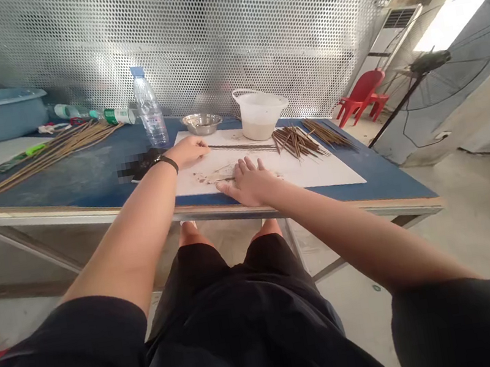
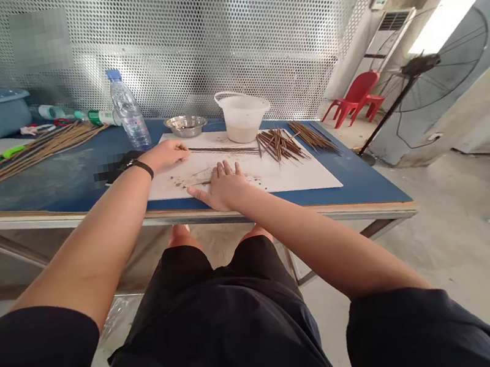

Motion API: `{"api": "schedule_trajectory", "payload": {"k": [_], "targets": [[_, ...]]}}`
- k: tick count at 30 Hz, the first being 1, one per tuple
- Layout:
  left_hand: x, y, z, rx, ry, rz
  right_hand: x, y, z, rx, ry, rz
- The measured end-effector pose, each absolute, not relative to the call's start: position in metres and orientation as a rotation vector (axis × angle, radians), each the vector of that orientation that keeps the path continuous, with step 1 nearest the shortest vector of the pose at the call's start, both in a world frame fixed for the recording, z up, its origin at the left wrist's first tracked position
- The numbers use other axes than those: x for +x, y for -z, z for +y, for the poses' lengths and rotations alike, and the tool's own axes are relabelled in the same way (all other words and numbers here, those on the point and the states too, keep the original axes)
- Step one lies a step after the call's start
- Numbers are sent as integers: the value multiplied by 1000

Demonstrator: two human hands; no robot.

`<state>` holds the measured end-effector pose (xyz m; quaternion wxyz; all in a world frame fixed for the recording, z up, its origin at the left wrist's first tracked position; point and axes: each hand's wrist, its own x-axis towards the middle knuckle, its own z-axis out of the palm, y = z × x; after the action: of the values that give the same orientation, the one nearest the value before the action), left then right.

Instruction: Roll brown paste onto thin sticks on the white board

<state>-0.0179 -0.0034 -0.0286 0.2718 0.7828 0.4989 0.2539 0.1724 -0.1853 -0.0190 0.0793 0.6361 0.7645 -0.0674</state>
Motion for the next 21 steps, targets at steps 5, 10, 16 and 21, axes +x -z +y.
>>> {"api": "schedule_trajectory", "payload": {"k": [5, 10, 16, 21], "targets": [[-17, 27, -7, 2077, -701, 1362, 169, 19, -189, 1940, 173, 2241], [-18, 29, -3, 2069, -712, 1307, 166, 25, -143, 2032, 227, 2243], [-18, 29, -2, 2101, -695, 1322, 169, 21, -133, 2046, 271, 2226], [-17, 28, -5, 2107, -676, 1367, 182, 16, -179, 1888, 263, 2373]]}}
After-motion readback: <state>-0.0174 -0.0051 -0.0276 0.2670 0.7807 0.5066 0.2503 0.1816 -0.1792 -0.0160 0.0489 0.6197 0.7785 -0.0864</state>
